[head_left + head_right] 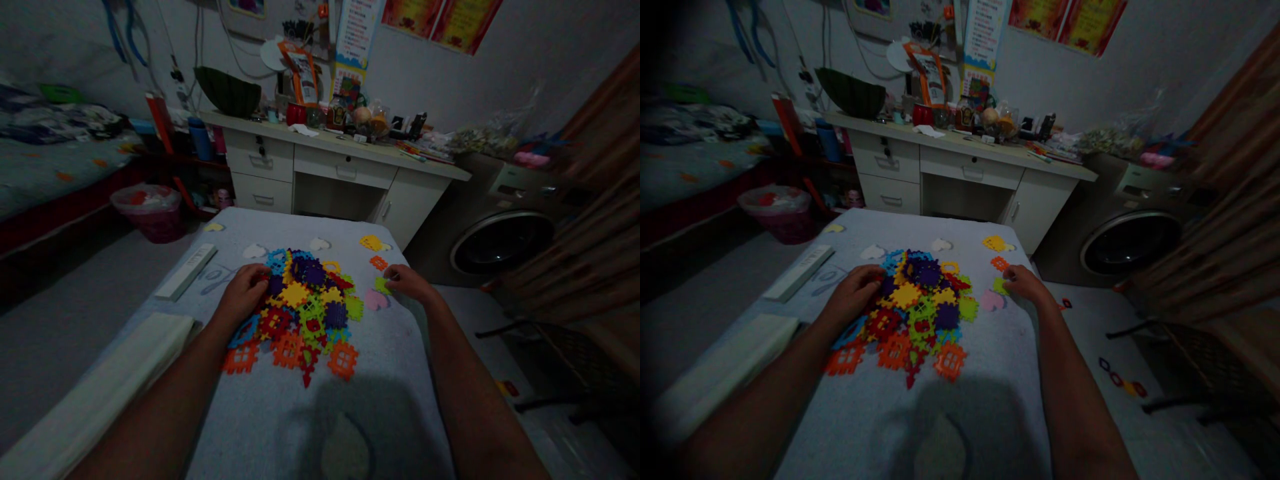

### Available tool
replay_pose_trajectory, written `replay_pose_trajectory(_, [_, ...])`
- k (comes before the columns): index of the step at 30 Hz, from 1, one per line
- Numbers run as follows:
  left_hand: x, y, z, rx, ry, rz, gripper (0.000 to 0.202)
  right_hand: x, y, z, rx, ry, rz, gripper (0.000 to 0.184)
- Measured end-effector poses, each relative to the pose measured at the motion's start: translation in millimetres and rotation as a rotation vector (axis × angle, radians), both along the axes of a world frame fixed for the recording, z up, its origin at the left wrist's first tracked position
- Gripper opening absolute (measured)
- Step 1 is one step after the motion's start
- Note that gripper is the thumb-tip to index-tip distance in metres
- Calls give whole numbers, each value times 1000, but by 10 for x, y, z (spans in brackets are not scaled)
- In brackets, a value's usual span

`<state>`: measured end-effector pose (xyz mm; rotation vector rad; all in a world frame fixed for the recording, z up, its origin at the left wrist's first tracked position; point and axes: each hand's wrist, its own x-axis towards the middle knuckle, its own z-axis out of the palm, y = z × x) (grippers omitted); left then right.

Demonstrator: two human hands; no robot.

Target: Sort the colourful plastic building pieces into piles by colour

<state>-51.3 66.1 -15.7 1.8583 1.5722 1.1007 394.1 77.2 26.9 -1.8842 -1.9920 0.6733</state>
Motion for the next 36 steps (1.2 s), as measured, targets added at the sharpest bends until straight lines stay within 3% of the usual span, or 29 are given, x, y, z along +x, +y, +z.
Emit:
replay_pose_trajectory(7, [-21, 15, -14, 7, 13, -13, 36, -52, -73, -29, 0, -202, 74, 38])
replay_pose_trajectory(17, [-15, 25, -49, 7, -9, -12, 37, -61, -111, 37, -9, -260, 129, 40])
replay_pose_trajectory(22, [-13, 25, -56, -22, -24, -3, 39, -186, -136, 192, -5, -343, 92, 47])
replay_pose_trajectory(25, [-10, 16, -42, -32, -18, -8, 38, -418, -174, 323, 8, -266, 219, 37])
replay_pose_trajectory(29, [-6, 5, -16, -30, -9, -7, 38, -790, -244, 369, -113, -247, 393, 22])
replay_pose_trajectory(36, [4, 4, 5, -18, 7, -6, 38, -1002, -281, 259, -134, -332, 418, 15])
